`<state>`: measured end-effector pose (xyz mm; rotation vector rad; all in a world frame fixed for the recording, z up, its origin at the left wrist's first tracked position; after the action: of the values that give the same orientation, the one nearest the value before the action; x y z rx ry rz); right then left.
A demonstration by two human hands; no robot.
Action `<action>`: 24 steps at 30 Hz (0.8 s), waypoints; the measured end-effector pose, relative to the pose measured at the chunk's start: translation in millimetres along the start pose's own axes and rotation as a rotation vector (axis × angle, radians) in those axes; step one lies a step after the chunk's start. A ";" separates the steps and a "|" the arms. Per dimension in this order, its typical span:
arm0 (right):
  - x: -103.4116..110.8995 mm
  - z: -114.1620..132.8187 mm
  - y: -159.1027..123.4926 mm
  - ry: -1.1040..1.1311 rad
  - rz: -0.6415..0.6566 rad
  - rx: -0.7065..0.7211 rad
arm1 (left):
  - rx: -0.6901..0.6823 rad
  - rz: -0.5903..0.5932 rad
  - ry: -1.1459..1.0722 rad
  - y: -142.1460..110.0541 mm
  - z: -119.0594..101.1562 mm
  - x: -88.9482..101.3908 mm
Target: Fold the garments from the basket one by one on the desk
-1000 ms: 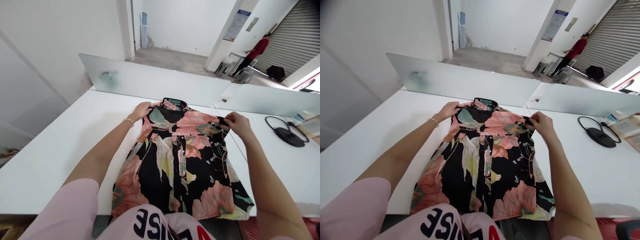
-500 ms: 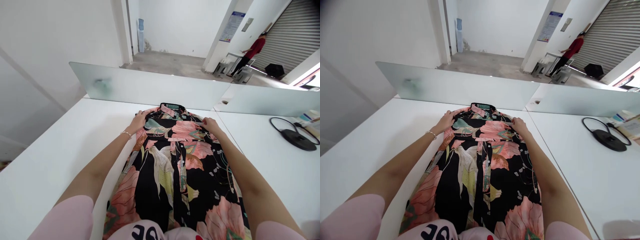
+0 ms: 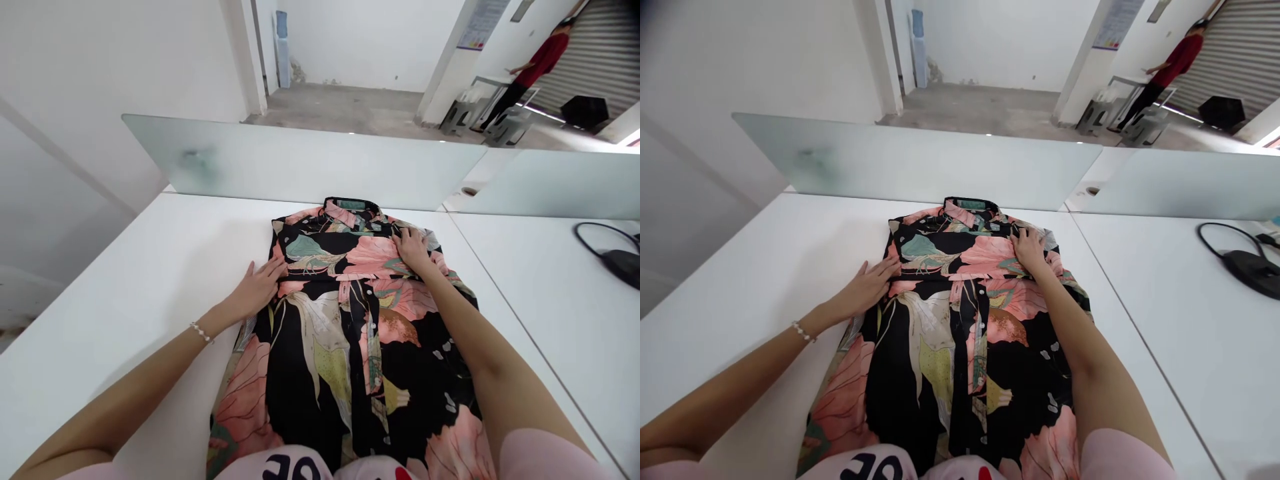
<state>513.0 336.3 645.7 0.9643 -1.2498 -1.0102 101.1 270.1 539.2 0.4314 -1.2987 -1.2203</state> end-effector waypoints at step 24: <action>-2.6 -43.0 65.8 0.156 0.370 -0.098 | 0.234 0.087 -0.278 198.3 48.2 -16.8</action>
<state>560.3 358.2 704.6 0.6887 -1.1820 -0.6855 147.6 375.9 708.2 0.3767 -1.6915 -1.0856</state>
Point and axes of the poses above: each hand's wrist, its own y-axis towards the middle knuckle, its own x-axis out of the back of the hand, z = x × y, the point moved 8 cm from there along y, towards the middle knuckle, and after that the axes turned 14 degrees about -z, right-handed, at the moved point
